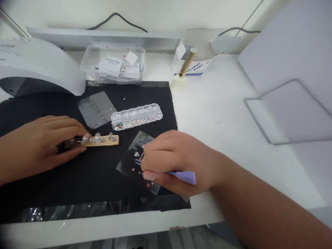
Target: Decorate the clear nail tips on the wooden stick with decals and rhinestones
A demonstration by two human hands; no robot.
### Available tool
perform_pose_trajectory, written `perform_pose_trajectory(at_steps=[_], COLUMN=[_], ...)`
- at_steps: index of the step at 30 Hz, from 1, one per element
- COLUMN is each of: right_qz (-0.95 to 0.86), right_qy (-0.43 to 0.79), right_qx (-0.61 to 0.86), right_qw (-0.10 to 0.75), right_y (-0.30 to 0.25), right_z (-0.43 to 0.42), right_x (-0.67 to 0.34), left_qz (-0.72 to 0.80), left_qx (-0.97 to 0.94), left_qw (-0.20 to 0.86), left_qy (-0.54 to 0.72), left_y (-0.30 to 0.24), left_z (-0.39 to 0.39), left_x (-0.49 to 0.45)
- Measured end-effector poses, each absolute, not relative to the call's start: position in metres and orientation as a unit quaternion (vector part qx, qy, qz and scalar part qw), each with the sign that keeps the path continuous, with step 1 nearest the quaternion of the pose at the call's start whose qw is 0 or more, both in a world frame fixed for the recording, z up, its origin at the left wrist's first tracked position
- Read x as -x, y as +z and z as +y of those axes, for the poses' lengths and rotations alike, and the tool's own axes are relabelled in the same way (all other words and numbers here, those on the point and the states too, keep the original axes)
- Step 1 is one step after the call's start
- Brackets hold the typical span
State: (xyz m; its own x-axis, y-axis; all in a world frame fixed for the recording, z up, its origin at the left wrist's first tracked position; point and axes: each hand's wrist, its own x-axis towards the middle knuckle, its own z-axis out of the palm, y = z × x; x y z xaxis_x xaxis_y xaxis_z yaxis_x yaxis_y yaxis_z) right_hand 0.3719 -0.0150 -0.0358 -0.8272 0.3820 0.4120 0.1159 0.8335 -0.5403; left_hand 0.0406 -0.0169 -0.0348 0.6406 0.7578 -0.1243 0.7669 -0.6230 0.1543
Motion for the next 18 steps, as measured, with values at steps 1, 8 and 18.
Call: perform_pose_trajectory(at_steps=[1,8,18], right_qz=[-0.921,-0.919,-0.909], right_qy=[0.256,0.255,0.273], right_qx=[0.133,0.130,0.133], right_qw=[0.263,0.270,0.286], right_y=[-0.0358,-0.0374,-0.0394], right_z=[-0.0149,-0.0133,-0.0111], right_x=[-0.3716,-0.3709,-0.3719], left_qz=[0.422,0.424,0.417], left_qx=[-0.901,-0.900,-0.905], left_qw=[0.094,0.094,0.081], left_qy=[-0.024,-0.016,-0.011], left_y=[-0.0349,-0.0358,-0.0337], left_z=[-0.0169,-0.0174,-0.0176], left_x=[-0.0409,-0.0407,-0.0415])
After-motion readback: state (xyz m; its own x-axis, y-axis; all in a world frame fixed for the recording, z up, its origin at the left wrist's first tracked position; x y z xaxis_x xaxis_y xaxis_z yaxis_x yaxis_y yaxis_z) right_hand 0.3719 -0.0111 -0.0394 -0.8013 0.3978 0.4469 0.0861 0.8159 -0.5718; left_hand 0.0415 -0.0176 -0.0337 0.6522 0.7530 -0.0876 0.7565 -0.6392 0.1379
